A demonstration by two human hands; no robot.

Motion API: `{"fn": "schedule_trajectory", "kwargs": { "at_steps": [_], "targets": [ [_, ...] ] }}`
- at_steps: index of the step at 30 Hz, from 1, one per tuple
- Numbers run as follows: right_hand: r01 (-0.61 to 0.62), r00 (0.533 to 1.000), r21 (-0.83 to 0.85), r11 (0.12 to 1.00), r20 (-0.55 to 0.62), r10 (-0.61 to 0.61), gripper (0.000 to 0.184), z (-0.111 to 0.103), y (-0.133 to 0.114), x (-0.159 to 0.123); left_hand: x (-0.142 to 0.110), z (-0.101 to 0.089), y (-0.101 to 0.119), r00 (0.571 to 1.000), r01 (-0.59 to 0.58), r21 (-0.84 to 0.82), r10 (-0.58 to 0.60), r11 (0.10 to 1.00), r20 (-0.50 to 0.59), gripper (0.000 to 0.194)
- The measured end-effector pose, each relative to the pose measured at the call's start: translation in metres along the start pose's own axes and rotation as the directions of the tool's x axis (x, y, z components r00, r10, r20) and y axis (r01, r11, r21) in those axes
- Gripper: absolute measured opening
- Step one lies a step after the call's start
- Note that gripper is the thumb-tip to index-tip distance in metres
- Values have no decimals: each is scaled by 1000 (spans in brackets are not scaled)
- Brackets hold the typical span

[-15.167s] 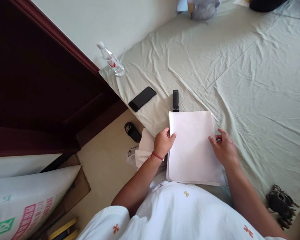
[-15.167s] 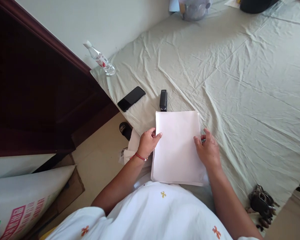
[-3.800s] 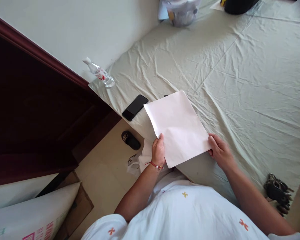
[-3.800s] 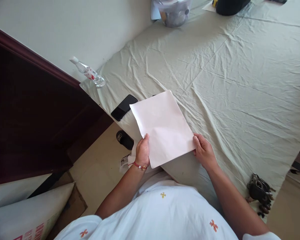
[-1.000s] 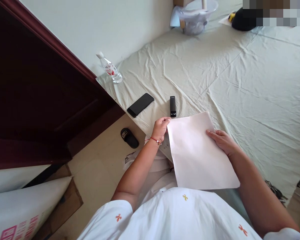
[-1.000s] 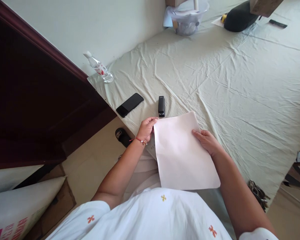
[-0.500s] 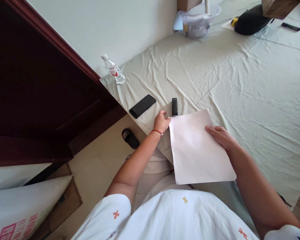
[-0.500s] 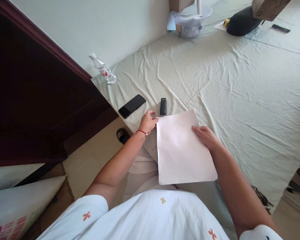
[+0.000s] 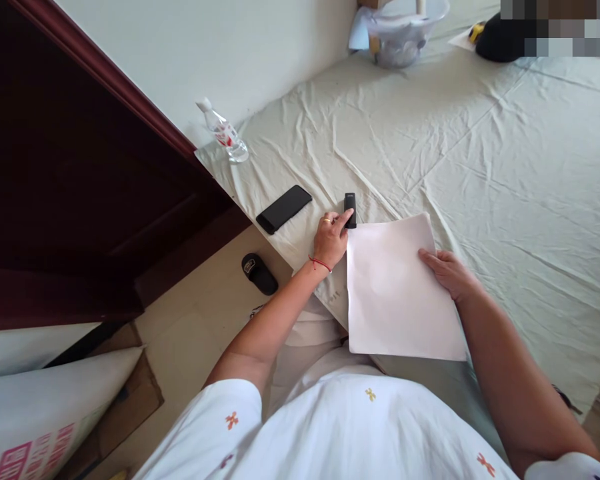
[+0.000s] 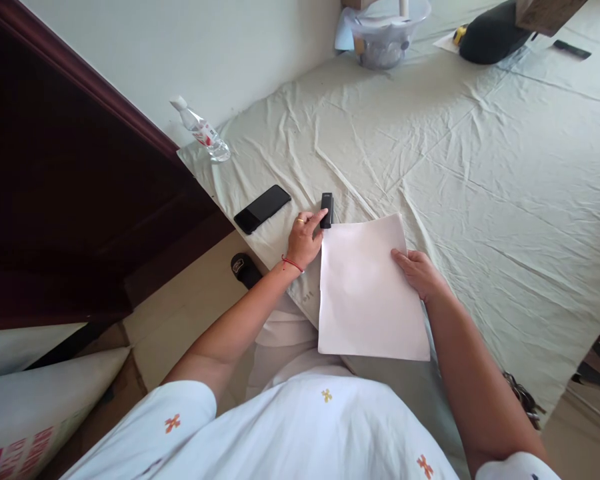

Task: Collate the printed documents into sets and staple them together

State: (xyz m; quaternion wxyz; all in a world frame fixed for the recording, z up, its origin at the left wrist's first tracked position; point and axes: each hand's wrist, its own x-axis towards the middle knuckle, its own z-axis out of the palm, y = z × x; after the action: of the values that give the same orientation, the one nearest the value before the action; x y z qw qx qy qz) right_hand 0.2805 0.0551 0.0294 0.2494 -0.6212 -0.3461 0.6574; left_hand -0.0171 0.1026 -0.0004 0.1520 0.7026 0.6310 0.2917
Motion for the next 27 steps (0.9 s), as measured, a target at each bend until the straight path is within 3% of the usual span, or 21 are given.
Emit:
{"fn": "schedule_trajectory", "kwargs": {
  "at_steps": [5, 9, 20, 24, 27],
  "targets": [
    [13, 1000, 8, 1000, -8, -13, 33, 2, -2, 0, -4, 9, -14, 996, -70, -19, 69, 997, -53, 60],
    [5, 1000, -7, 1000, -15, -5, 35, 3, -3, 0, -5, 8, -14, 995, -66, -11, 65, 998, -77, 62],
    [13, 1000, 39, 999, -27, -12, 33, 9, -3, -4, 2, -7, -9, 993, -121, 65, 120, 991, 22, 61],
    [50, 997, -5, 999, -51, -51, 35, 5, 3, -27, -8, -10, -8, 992, -114, 15, 115, 993, -52, 63],
    [59, 990, -34, 998, -124, -63, 39, -9, 19, -47, -37, -13, 2, 985, -32, -142, 7, 989, -173, 46]
  ]
}}
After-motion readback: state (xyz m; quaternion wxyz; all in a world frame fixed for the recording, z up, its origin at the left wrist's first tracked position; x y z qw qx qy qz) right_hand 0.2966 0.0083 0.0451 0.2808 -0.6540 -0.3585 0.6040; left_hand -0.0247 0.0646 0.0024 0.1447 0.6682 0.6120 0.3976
